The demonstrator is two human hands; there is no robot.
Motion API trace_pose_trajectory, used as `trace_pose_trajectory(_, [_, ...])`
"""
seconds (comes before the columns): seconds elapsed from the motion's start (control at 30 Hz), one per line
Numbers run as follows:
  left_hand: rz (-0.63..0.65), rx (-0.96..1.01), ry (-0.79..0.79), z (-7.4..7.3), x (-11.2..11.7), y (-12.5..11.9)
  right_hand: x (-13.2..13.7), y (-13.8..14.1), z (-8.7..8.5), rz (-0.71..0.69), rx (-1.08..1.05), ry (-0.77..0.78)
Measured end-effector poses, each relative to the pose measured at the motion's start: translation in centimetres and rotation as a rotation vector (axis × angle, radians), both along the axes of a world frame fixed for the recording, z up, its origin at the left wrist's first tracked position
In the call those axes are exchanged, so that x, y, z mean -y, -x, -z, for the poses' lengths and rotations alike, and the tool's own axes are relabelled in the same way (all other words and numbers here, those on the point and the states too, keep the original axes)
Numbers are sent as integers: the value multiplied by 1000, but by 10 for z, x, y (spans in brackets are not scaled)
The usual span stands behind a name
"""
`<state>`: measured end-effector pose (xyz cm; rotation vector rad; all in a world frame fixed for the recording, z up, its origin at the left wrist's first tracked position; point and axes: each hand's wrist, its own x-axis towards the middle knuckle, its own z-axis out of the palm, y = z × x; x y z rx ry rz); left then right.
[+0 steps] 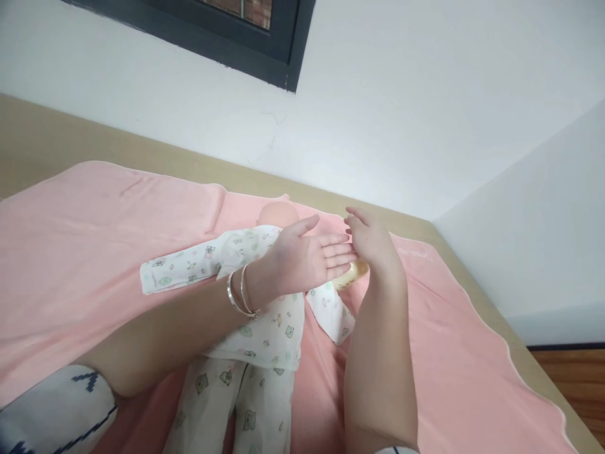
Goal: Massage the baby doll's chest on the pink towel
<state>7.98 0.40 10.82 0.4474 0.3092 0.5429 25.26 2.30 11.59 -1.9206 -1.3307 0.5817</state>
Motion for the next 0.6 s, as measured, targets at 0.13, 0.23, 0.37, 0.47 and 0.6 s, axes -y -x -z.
trace_pose_trajectory(0.13, [-4, -15, -14, -1, -2, 2, 5, 3, -4, 15, 195, -19])
trace_pose_trajectory(0.23, [-41, -33, -66, -10, -1, 8, 16, 12, -10, 5, 311, -99])
trace_pose_trajectory(0.37, [-72, 50, -226, -42, 15, 28, 43, 46, -18, -80, 253, -431])
trace_pose_trajectory(0.47, [-139, 84, -314, -69, 31, 50, 67, 85, -19, -246, 305, -582])
trace_pose_trajectory(0.6, [-397, 33, -465, -87, 32, 79, 104, 133, -16, -603, 444, -714])
